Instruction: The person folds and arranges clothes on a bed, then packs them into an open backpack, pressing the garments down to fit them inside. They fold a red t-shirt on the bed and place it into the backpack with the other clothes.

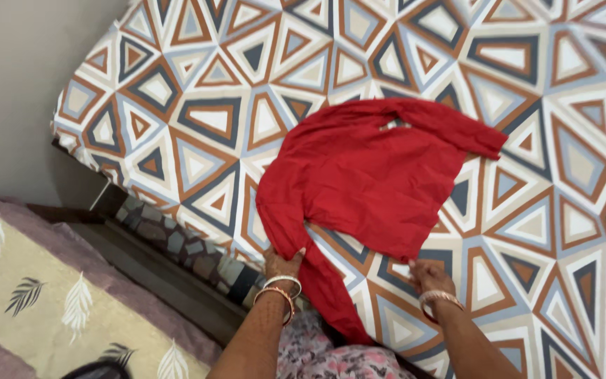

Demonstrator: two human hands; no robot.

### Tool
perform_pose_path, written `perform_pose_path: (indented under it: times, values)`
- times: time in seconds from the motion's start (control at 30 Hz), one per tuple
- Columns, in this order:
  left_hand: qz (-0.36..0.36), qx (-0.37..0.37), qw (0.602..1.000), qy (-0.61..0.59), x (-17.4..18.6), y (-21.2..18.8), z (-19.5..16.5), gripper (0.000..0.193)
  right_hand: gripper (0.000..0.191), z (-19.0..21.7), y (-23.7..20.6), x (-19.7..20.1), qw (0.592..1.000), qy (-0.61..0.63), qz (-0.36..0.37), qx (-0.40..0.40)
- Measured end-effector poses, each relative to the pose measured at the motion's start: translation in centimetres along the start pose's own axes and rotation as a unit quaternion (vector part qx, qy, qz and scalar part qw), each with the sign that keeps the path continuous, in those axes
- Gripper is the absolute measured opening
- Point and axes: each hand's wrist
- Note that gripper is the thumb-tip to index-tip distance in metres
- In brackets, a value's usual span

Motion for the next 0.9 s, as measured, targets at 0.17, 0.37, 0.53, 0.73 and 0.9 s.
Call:
perform_pose_path:
  times: [0.17,0.37,0.53,0.73,0.9]
  values:
    - [0.115,-0.002,0.993,0.008,-0.7,0.8,1.6,0.077,0.018,0.6,1.0,-3.1,0.999,-0.029,-0.031,0.025]
    - [0.114,-0.059,0.957,-0.259,2.7,1.0,-1.9,0.069,0.011,3.8,1.2,0.7,0.988,0.117,0.051,0.089]
    - [0.163,-0.048,0.85,-0.498,11.8,-1.4,-12.0,0.066,0.019,13.4,-1.6,7.3,0.967,0.126,0.126,0.18]
    - [0.241,-0.23,0.726,-0.601,24.4,-7.6,-22.6,0.057,0.046,25.7,-10.0,13.3,0.858,0.129,0.077,0.492]
    - [0.215,-0.211,0.862,-0.409,25.5,-10.8,-26.5,0.057,0.041,28.6,-13.9,12.9,0.89,-0.045,0.012,0.454]
Point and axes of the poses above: each hand's wrist, its own y-axis towards the middle knuckle, its own x-axis out of the back of the hand, z = x × y, and after that the axes turned 3 degrees about -y, right-handed
